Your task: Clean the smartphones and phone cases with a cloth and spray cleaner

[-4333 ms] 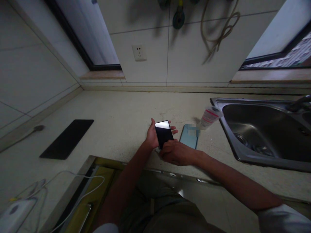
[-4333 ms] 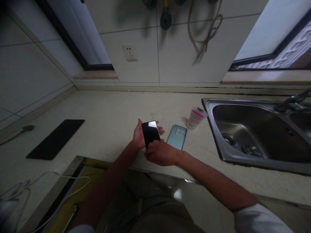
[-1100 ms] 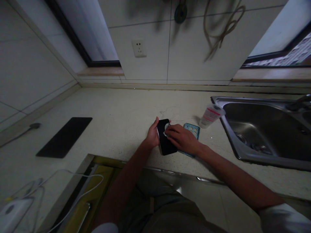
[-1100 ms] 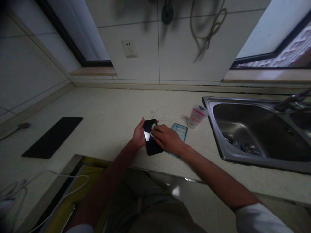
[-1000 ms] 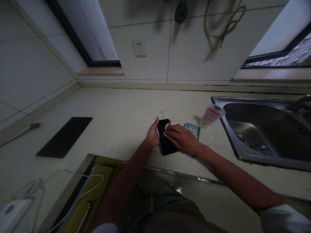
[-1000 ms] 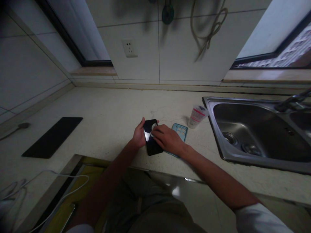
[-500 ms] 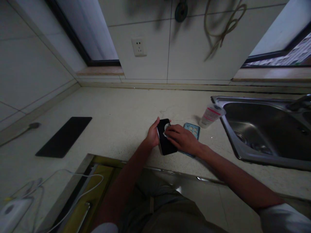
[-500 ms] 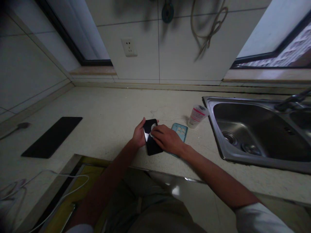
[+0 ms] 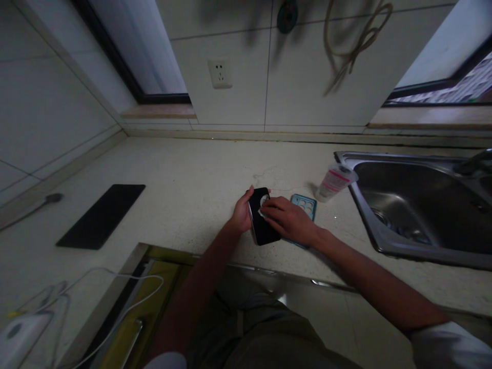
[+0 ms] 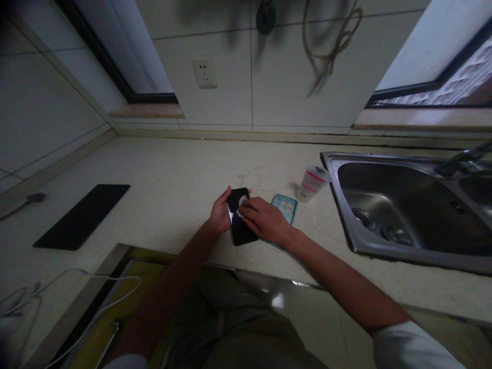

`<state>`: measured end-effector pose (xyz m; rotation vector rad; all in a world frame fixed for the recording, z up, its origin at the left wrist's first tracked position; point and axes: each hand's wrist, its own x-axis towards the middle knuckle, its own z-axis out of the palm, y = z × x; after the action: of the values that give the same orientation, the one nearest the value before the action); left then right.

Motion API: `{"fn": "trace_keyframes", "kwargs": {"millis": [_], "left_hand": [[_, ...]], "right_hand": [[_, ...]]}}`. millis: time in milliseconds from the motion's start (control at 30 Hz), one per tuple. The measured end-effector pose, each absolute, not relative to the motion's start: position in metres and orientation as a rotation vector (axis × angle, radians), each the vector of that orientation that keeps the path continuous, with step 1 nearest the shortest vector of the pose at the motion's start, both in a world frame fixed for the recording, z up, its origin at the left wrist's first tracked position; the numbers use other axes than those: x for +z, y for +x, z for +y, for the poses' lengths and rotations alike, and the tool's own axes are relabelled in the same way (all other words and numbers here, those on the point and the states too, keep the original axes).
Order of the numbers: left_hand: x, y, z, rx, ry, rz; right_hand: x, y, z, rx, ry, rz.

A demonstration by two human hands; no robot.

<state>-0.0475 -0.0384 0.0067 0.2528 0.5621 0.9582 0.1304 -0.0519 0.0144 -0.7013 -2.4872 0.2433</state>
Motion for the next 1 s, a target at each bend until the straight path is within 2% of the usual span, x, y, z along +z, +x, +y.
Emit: {"fn": "trace_keyframes", "kwargs": {"millis": [1000], "left_hand": [[0.0059,-0.0467,-0.0386,0.986,0.265,0.585]], "right_hand": [[0.0103,0.1314,-0.0504,0.201,-0.675,-2.477]]}}
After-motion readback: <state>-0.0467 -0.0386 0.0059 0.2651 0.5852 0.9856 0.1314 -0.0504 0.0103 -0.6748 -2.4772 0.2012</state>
